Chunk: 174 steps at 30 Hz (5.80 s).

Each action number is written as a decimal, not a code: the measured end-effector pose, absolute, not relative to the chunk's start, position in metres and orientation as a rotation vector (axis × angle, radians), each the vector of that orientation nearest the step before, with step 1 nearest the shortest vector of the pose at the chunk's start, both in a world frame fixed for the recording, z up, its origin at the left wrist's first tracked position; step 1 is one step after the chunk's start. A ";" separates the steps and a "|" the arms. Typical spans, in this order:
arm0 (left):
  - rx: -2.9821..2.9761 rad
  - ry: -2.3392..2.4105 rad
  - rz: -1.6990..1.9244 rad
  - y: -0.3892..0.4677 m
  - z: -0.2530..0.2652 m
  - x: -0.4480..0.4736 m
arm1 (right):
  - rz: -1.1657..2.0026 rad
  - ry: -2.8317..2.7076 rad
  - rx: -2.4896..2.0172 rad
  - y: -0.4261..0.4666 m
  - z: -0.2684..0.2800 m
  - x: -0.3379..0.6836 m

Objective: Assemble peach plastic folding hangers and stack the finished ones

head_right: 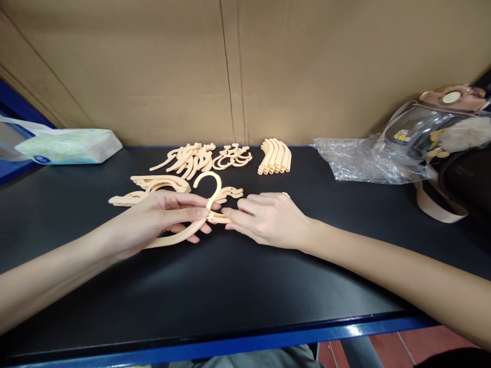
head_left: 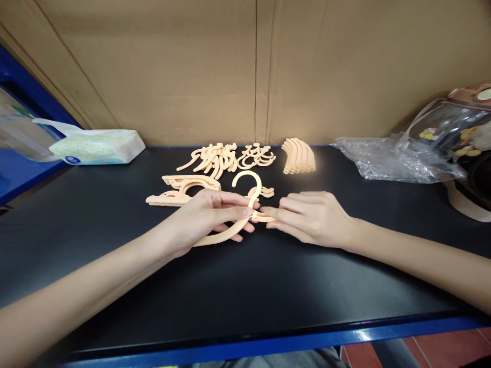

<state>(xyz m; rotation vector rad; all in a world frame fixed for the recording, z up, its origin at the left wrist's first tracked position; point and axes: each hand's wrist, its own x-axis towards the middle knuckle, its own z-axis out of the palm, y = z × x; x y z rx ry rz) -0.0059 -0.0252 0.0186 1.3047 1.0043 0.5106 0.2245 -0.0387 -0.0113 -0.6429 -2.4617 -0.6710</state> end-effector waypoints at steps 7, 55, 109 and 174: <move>1.339 1.002 0.502 -0.023 0.016 -0.006 | -0.630 -2.475 -0.616 -0.037 -0.014 0.226; 1.917 0.957 0.404 -0.027 0.015 -0.003 | -0.463 -2.593 -0.672 -0.036 -0.013 0.227; 3.210 0.709 0.456 -0.032 0.003 -0.008 | -0.123 -2.169 -1.154 -0.023 -0.014 0.229; 3.319 1.344 0.658 -0.027 0.007 -0.010 | -0.601 -2.621 -0.790 -0.032 -0.012 0.230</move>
